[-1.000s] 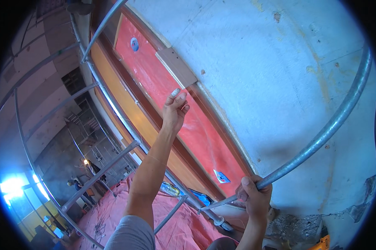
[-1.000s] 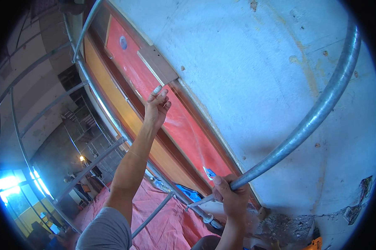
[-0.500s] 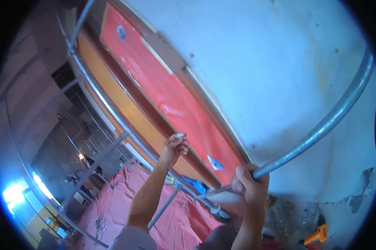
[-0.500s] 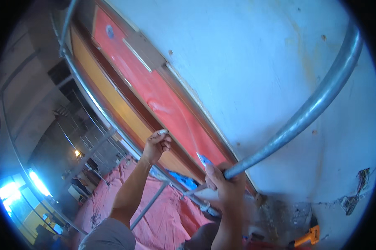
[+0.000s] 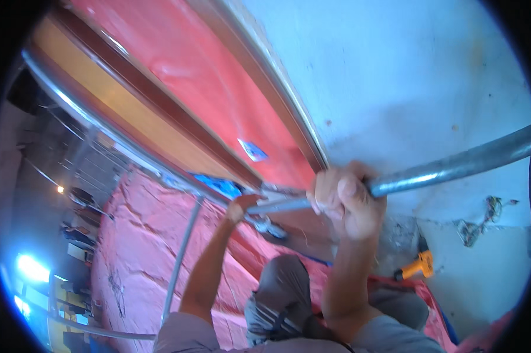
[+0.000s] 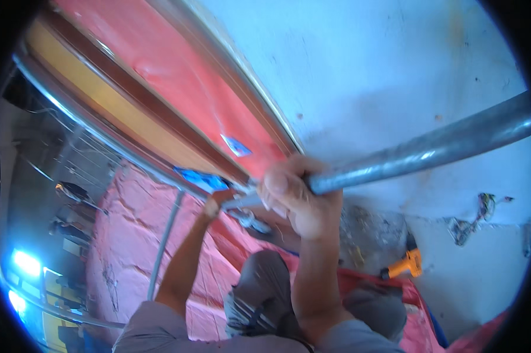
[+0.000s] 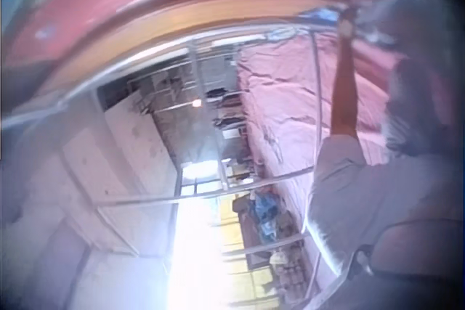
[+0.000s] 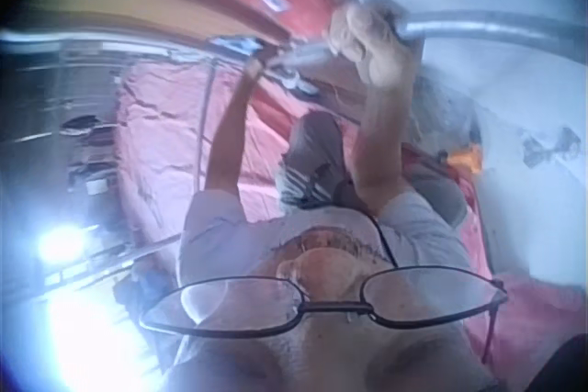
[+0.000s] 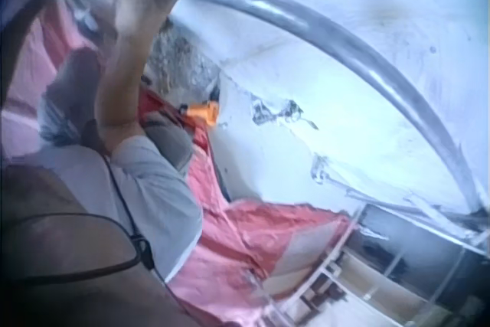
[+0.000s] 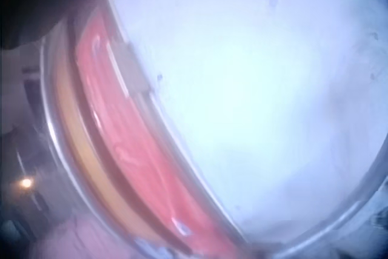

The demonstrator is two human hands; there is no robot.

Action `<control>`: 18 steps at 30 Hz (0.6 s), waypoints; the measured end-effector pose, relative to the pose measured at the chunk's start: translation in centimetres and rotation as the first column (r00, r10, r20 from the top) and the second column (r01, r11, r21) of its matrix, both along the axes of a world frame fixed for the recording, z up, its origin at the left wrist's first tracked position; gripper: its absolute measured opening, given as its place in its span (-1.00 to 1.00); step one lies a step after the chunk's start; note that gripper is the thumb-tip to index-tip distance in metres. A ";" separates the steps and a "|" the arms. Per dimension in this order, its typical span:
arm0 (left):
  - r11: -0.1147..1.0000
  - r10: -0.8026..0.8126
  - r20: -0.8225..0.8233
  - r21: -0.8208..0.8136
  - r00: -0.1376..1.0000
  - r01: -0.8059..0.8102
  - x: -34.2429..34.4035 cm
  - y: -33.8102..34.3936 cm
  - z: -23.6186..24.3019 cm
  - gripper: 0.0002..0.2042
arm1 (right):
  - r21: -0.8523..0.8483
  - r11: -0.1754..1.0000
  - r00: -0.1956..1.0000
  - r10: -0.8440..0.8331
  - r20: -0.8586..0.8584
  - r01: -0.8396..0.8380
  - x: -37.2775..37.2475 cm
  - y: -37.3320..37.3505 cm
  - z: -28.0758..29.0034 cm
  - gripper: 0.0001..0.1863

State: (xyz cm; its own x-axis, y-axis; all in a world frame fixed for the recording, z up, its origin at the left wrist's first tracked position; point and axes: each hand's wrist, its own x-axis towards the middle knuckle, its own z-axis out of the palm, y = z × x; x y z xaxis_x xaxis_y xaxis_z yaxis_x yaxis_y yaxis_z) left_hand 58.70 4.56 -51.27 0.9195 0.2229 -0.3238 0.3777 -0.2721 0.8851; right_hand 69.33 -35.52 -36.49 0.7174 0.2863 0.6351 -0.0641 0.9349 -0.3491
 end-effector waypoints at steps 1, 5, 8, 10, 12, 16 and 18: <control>0.998 -0.049 0.010 0.044 0.999 0.049 0.2 1.0 0.1 -0.57 | 0.019 1.000 0.999 0.006 0.051 -0.007 0.3 0.3 0.2 -0.60; 0.961 -0.138 0.104 0.255 0.985 0.108 2.4 0.5 1.9 -0.66 | 0.001 0.998 0.966 0.053 0.252 -0.055 2.4 -0.3 0.5 -0.58; 0.997 0.015 0.012 0.077 1.000 -0.016 1.4 -1.5 2.1 -0.65 | -0.025 0.988 0.922 0.151 0.358 -0.152 3.5 0.2 -1.5 -0.57; 0.990 -0.022 0.014 0.138 1.000 0.020 1.2 -1.9 2.6 -0.65 | -0.026 0.982 0.892 0.183 0.414 -0.189 3.7 -0.2 -1.4 -0.55; 0.988 -0.021 0.037 0.153 0.999 0.015 1.3 -2.4 3.2 -0.67 | -0.044 0.976 0.871 0.211 0.445 -0.214 3.9 -0.7 -0.8 -0.52; 0.924 -0.178 0.257 0.377 0.950 0.071 0.4 -1.7 2.3 -0.74 | -0.079 0.966 0.855 0.254 0.452 -0.245 3.7 -1.1 -0.4 -0.50; 0.942 -0.132 0.312 0.334 0.941 0.022 0.1 -1.7 1.7 -0.75 | -0.078 0.968 0.861 0.247 0.444 -0.238 3.5 -0.8 -0.4 -0.52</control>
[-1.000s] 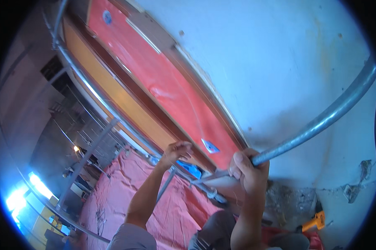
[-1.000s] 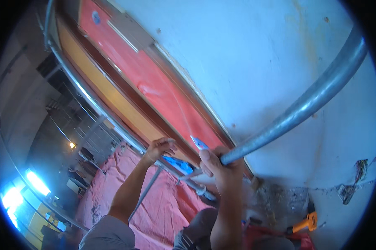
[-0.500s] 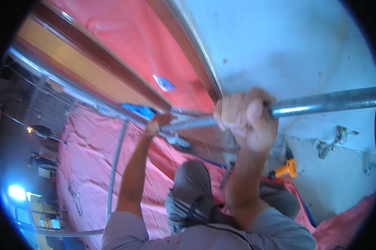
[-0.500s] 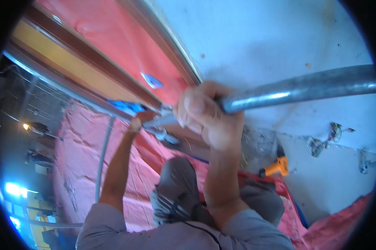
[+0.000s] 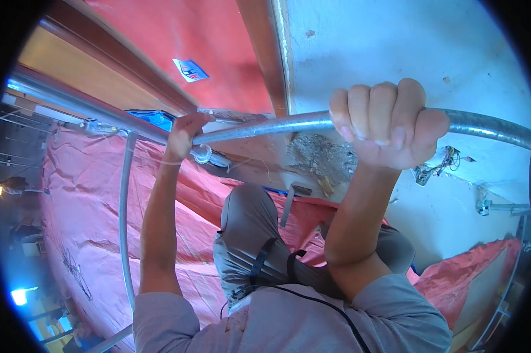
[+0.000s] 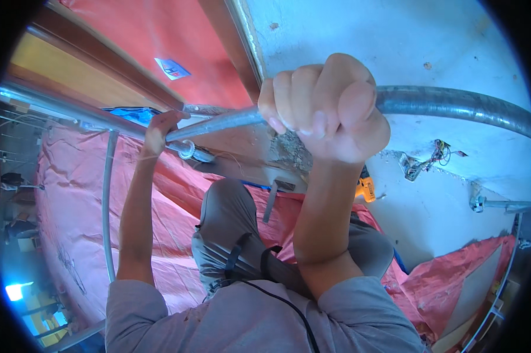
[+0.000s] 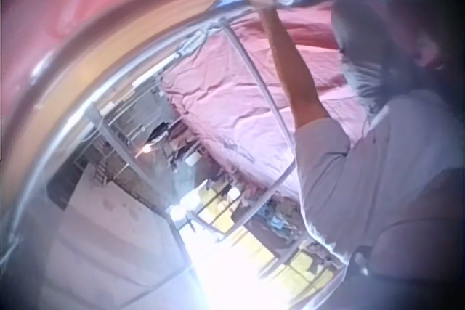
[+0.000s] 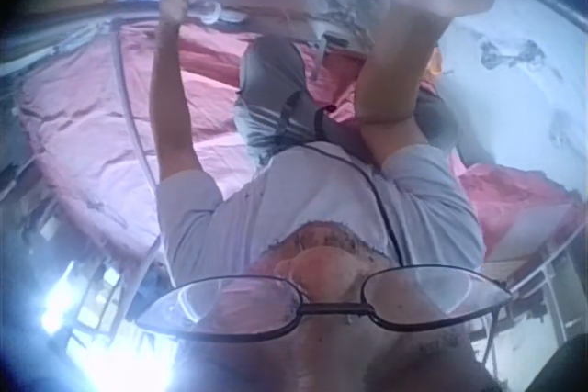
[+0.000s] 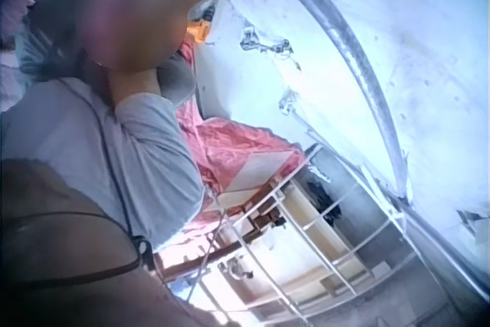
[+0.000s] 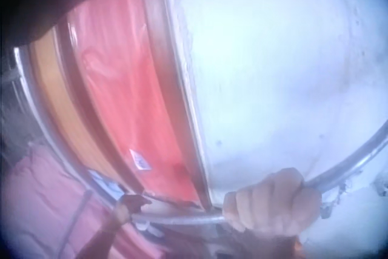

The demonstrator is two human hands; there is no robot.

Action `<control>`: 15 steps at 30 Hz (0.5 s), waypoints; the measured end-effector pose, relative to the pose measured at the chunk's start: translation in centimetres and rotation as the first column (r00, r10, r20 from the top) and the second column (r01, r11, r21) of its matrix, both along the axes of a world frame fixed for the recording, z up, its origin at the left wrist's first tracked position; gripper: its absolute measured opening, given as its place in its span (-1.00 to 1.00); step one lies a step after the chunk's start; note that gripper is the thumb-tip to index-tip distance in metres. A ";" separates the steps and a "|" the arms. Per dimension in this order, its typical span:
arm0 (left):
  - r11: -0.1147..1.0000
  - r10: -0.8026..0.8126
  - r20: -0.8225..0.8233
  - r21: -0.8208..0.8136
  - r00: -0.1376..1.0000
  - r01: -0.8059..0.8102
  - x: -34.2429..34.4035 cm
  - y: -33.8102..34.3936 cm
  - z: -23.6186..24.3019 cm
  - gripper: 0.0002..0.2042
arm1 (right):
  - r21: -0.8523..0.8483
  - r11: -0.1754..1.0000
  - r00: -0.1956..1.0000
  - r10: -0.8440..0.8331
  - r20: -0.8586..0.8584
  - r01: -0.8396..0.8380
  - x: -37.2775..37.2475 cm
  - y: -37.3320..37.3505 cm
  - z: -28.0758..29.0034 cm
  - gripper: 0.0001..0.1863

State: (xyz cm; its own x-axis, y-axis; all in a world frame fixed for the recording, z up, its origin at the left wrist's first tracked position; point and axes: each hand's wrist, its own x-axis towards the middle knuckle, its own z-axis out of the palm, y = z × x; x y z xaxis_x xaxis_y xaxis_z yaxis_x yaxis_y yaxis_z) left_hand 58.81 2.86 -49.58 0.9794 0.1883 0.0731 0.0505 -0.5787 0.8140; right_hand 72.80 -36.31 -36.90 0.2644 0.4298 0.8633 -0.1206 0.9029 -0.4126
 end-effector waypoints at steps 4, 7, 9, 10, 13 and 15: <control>0.958 0.180 -0.188 -0.191 0.966 -0.215 0.7 -0.7 0.2 -0.69 | 0.000 1.000 0.999 0.025 0.021 -0.025 0.4 -0.2 0.1 -0.50; 0.952 0.204 -0.181 -0.193 0.962 -0.238 0.8 -0.5 0.1 -0.65 | -0.038 0.999 1.000 -0.016 -0.016 0.016 -0.2 -0.2 0.3 -0.46; 0.956 0.208 -0.157 -0.176 0.966 -0.234 0.7 0.7 -0.5 -0.65 | -0.057 0.998 0.998 -0.043 -0.046 0.040 -0.5 0.1 0.4 -0.47; 0.957 0.201 -0.149 -0.183 0.968 -0.226 0.7 0.7 -0.5 -0.65 | -0.072 0.996 0.996 -0.060 -0.061 0.056 -0.7 0.0 0.5 -0.47; 0.952 0.194 -0.131 -0.212 0.972 -0.218 0.7 0.1 -0.3 -0.65 | -0.167 0.969 0.977 -0.199 -0.075 0.184 -1.6 -0.5 0.9 -0.49; 0.940 0.205 -0.125 -0.250 0.971 -0.231 0.7 -0.9 -0.1 -0.64 | -0.192 0.958 0.960 -0.242 -0.140 0.214 -2.0 -1.0 0.6 -0.53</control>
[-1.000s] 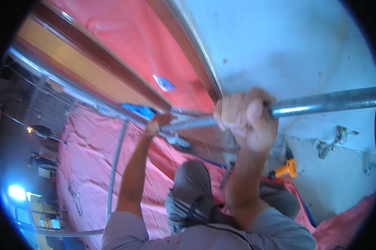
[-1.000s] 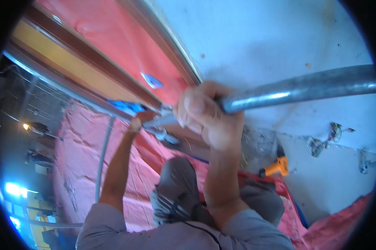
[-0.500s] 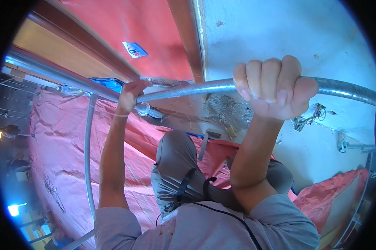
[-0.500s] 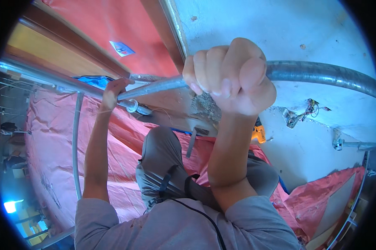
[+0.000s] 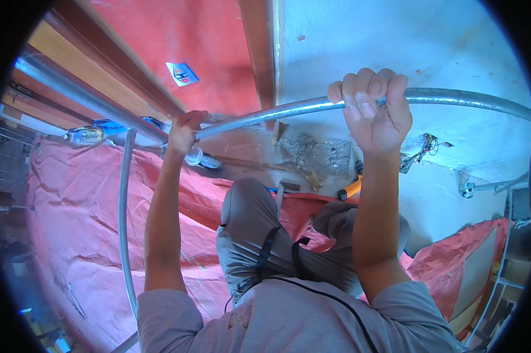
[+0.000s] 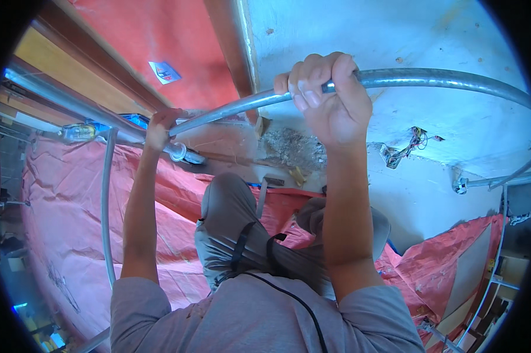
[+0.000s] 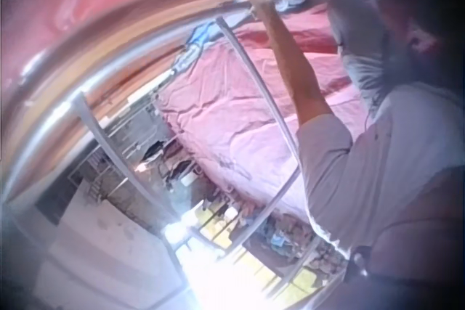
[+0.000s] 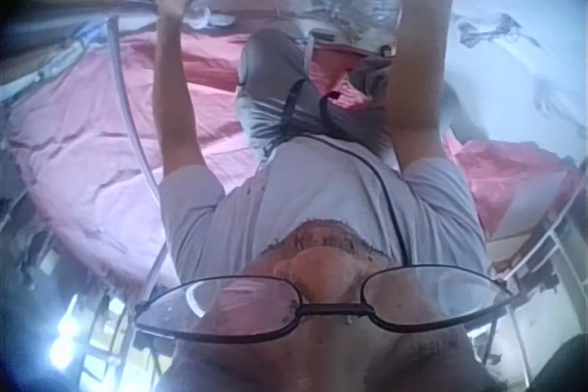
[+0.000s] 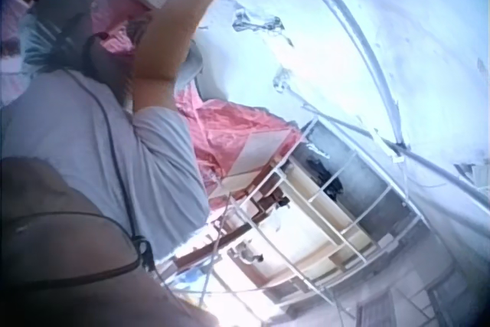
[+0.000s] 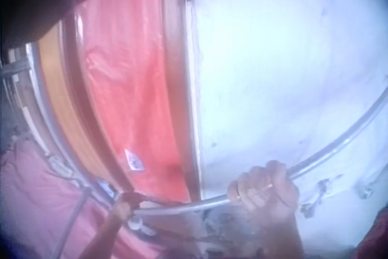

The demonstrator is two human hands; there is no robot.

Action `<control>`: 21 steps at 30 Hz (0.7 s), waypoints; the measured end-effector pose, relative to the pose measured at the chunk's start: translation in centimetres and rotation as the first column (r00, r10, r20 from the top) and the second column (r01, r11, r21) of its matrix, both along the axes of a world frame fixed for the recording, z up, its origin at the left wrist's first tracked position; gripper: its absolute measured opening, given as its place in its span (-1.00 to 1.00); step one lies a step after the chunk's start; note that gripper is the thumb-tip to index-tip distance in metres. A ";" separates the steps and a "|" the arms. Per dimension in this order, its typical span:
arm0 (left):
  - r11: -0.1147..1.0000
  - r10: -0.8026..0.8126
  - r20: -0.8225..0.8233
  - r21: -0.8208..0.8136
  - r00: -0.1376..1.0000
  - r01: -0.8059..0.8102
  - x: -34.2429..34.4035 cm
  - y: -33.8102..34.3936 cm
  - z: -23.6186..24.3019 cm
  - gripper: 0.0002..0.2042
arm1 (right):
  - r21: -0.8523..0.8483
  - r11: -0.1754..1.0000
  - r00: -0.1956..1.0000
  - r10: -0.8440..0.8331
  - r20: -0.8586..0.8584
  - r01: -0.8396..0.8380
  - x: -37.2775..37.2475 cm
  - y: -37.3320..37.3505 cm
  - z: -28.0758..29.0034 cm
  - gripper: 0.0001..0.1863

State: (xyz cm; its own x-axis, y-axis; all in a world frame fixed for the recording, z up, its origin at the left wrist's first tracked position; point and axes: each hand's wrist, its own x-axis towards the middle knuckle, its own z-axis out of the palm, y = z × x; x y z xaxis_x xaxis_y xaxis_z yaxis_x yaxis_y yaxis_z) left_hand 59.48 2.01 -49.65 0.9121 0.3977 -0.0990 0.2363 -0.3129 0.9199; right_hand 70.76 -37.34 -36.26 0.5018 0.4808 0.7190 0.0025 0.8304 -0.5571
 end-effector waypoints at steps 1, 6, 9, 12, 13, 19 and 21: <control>1.000 0.007 0.002 0.023 1.000 -0.007 -0.1 0.4 -0.2 -0.63 | 0.000 1.000 0.999 -0.019 -0.039 0.019 -0.3 -0.1 -0.1 -0.55; 0.995 0.016 0.047 0.097 0.999 -0.021 -0.2 0.2 -0.2 -0.63 | -0.132 0.989 0.994 -0.073 -0.081 0.062 -0.7 -0.7 0.6 -0.54; 0.987 -0.010 0.000 0.158 1.000 0.010 -0.2 -0.3 0.7 -0.63 | -0.222 0.964 0.985 -0.161 -0.068 0.143 -1.0 -0.9 1.0 -0.54; 0.991 -0.041 0.029 0.129 0.999 0.037 -0.6 0.0 0.5 -0.61 | -0.275 0.944 0.973 -0.214 -0.090 0.182 -1.2 -0.8 1.0 -0.55; 0.988 -0.056 0.086 0.148 0.995 0.043 -0.6 -0.1 0.5 -0.60 | -0.284 0.941 0.970 -0.222 -0.102 0.186 -1.2 -0.8 1.2 -0.55; 0.993 -0.003 0.051 0.120 0.999 -0.004 -0.5 0.2 0.1 -0.57 | -0.384 0.899 0.967 -0.250 -0.059 0.209 -2.2 -0.8 2.3 -0.52; 0.992 -0.002 0.055 0.130 0.998 -0.005 -0.5 0.1 -0.2 -0.56 | -0.401 0.880 0.945 -0.315 -0.093 0.254 -2.3 -0.9 2.1 -0.55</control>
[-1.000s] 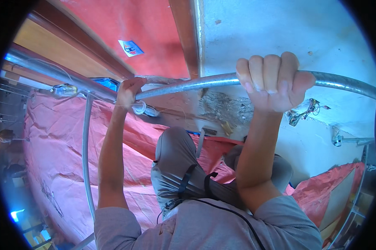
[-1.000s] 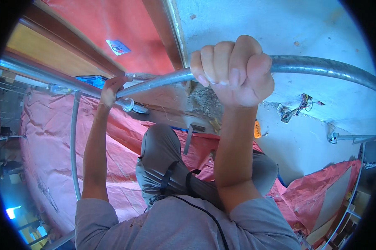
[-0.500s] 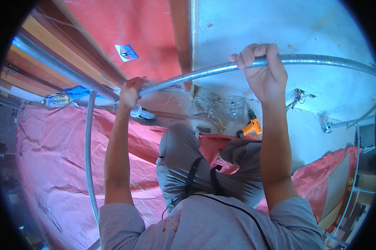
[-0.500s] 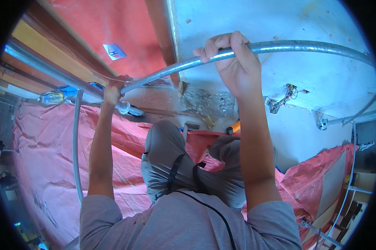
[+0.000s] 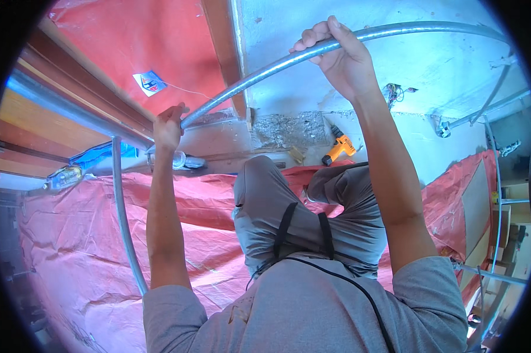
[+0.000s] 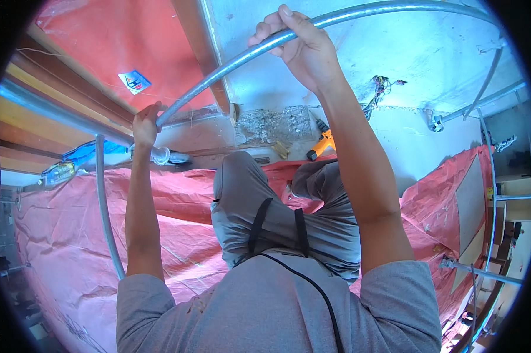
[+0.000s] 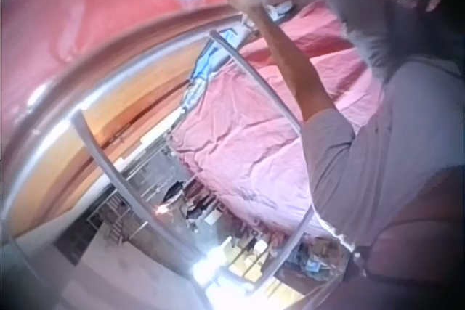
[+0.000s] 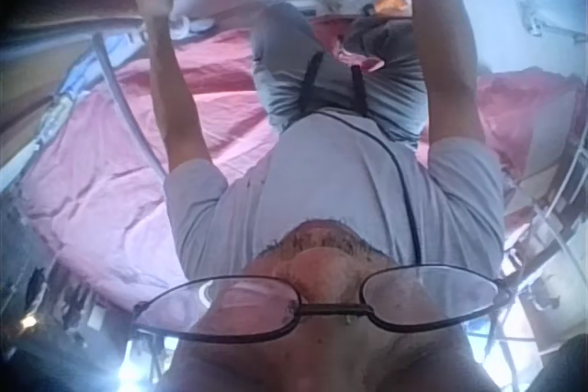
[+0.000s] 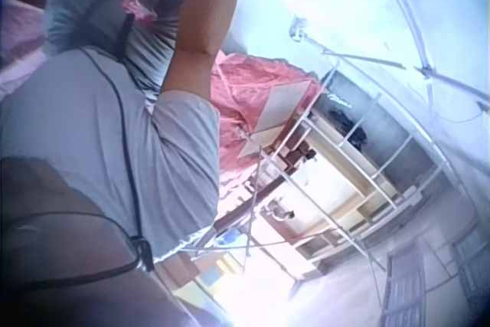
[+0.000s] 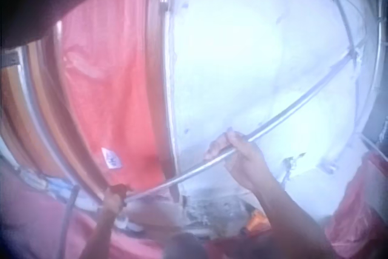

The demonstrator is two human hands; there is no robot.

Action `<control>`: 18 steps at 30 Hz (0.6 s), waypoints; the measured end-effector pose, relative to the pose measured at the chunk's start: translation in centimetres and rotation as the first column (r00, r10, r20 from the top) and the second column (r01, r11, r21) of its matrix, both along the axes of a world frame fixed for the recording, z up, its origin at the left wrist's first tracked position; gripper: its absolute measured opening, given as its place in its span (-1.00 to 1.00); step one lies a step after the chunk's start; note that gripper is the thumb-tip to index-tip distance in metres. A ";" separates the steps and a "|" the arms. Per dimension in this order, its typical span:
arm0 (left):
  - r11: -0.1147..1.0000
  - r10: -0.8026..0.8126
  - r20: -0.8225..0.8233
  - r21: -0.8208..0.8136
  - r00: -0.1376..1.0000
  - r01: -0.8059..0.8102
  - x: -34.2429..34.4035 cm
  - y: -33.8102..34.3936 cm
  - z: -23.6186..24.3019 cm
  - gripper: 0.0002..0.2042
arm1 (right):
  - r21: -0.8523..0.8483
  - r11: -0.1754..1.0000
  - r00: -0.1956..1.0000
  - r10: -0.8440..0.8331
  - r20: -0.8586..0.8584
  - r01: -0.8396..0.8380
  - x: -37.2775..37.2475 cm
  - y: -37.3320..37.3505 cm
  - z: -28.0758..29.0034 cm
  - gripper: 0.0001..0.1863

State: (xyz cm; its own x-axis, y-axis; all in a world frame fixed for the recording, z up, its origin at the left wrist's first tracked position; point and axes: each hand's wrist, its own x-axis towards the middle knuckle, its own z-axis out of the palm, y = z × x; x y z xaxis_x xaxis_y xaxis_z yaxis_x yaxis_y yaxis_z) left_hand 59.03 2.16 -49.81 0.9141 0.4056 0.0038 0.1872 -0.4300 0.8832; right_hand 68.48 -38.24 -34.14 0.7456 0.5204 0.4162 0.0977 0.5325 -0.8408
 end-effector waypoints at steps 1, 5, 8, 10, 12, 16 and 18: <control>1.000 0.007 0.001 0.009 1.000 -0.008 -0.1 0.1 0.2 -0.56 | 0.001 1.000 0.999 -0.027 -0.019 0.027 -0.2 0.2 0.0 -0.57; 1.000 0.022 0.031 -0.007 0.999 -0.022 -0.1 -0.3 0.4 -0.57 | -0.002 0.999 0.998 -0.037 -0.046 0.037 -0.5 0.1 0.5 -0.58; 0.999 0.031 0.035 -0.014 0.999 -0.030 0.1 -0.6 0.0 -0.59 | -0.013 0.999 0.998 -0.043 -0.043 0.043 -0.5 -0.2 0.1 -0.58; 1.000 0.022 0.049 -0.005 0.999 -0.022 0.5 -0.8 -0.8 -0.60 | -0.032 0.997 0.997 -0.067 -0.031 0.066 0.0 -0.3 -0.6 -0.58; 0.998 0.028 0.091 -0.063 0.995 -0.022 0.7 -0.9 -3.4 -0.64 | -0.014 0.998 0.996 -0.058 -0.066 0.058 0.5 -0.3 -2.0 -0.61; 0.952 -0.153 0.518 0.305 0.841 -0.014 2.4 10.0 -6.9 -0.72 | 0.191 0.978 0.992 -0.068 -0.109 0.088 -0.9 2.8 3.2 -0.71; 0.977 -0.012 0.413 0.197 0.911 -0.077 2.7 4.7 -7.8 -0.73 | 0.245 0.962 0.986 -0.083 -0.143 0.117 -0.7 1.3 -0.3 -0.74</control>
State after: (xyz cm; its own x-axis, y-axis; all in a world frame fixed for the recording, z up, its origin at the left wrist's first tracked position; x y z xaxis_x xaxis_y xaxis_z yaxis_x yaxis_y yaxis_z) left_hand 61.72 6.90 -57.63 0.7996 0.3851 0.4608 -0.1553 -0.6086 0.7781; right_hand 67.76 -36.98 -34.41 0.8449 0.3310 0.4202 0.0601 0.7219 -0.6894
